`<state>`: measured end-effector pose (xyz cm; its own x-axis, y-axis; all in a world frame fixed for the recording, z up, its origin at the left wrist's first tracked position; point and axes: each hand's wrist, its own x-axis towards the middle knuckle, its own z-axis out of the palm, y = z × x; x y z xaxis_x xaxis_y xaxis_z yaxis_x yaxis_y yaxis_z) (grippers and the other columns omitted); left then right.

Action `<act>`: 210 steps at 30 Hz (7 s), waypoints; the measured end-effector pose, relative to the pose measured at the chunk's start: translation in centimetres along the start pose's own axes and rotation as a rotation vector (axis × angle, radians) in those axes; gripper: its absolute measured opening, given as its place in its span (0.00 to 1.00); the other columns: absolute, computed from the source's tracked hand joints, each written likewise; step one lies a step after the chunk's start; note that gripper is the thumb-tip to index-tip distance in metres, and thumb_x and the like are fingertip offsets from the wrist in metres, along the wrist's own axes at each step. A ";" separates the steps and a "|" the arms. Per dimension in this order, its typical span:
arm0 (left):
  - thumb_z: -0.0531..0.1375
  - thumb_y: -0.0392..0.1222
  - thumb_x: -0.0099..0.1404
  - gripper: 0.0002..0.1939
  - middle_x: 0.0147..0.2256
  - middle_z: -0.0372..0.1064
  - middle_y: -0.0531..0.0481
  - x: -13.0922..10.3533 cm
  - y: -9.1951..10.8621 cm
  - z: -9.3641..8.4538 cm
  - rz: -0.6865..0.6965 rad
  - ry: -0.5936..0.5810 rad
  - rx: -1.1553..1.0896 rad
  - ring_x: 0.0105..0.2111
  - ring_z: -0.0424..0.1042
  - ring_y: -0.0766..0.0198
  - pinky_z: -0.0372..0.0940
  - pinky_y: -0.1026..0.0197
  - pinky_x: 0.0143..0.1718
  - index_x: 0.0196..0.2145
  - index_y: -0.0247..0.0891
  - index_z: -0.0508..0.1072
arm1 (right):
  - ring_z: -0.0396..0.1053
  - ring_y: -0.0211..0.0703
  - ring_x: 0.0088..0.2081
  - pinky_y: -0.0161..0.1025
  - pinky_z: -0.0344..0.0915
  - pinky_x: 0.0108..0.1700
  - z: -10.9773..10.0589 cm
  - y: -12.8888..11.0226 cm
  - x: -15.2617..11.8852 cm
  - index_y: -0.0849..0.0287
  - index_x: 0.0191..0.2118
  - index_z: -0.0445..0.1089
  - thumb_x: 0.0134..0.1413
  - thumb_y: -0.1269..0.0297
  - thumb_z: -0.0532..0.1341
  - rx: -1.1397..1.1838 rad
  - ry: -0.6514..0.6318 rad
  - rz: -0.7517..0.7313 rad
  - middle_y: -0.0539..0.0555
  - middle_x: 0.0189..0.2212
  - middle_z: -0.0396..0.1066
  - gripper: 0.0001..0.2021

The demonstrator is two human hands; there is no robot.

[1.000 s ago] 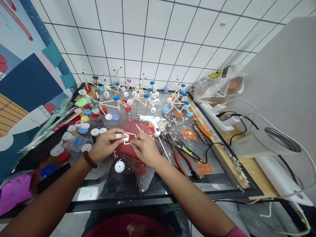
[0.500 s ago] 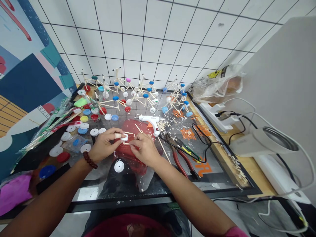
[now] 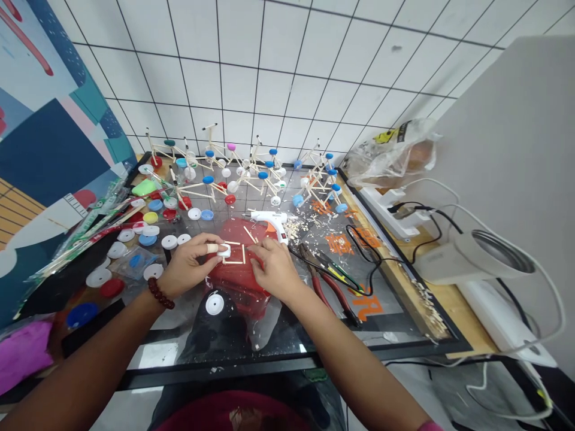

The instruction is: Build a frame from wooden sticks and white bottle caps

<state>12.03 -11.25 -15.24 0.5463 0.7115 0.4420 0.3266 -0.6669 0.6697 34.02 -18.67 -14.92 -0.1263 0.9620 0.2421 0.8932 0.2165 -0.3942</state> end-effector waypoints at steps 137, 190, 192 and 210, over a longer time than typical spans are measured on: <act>0.64 0.44 0.60 0.12 0.44 0.74 0.44 -0.3 0.1 -0.5 -0.061 0.019 0.053 0.44 0.74 0.57 0.69 0.54 0.48 0.42 0.40 0.77 | 0.66 0.49 0.42 0.43 0.61 0.46 -1.2 1.2 0.6 0.58 0.48 0.73 0.58 0.71 0.56 -0.089 0.166 0.027 0.59 0.39 0.71 0.14; 0.62 0.44 0.62 0.11 0.42 0.74 0.45 -0.5 -0.6 -0.3 -0.082 -0.015 0.001 0.42 0.74 0.58 0.68 0.57 0.45 0.42 0.39 0.78 | 0.73 0.54 0.40 0.40 0.57 0.37 -3.8 1.7 -0.6 0.61 0.52 0.61 0.65 0.60 0.50 -0.064 -0.059 0.265 0.60 0.39 0.76 0.14; 0.62 0.44 0.62 0.12 0.42 0.74 0.45 -0.5 -0.5 -0.3 -0.081 -0.019 0.006 0.42 0.74 0.58 0.68 0.57 0.45 0.42 0.40 0.78 | 0.74 0.54 0.40 0.40 0.57 0.37 -3.8 1.7 -0.6 0.61 0.52 0.61 0.66 0.59 0.49 -0.078 -0.065 0.275 0.60 0.39 0.76 0.15; 0.63 0.46 0.61 0.12 0.41 0.76 0.44 -0.3 0.0 -0.3 -0.078 0.021 0.001 0.40 0.75 0.58 0.69 0.56 0.45 0.40 0.39 0.79 | 0.74 0.55 0.42 0.41 0.59 0.37 -4.0 1.5 -0.5 0.61 0.54 0.60 0.66 0.60 0.49 -0.116 -0.108 0.300 0.62 0.42 0.76 0.16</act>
<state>11.64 -11.45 -15.22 0.5032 0.7656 0.4007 0.3687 -0.6096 0.7017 37.17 -19.44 -12.09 0.1103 0.9934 0.0326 0.9399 -0.0936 -0.3284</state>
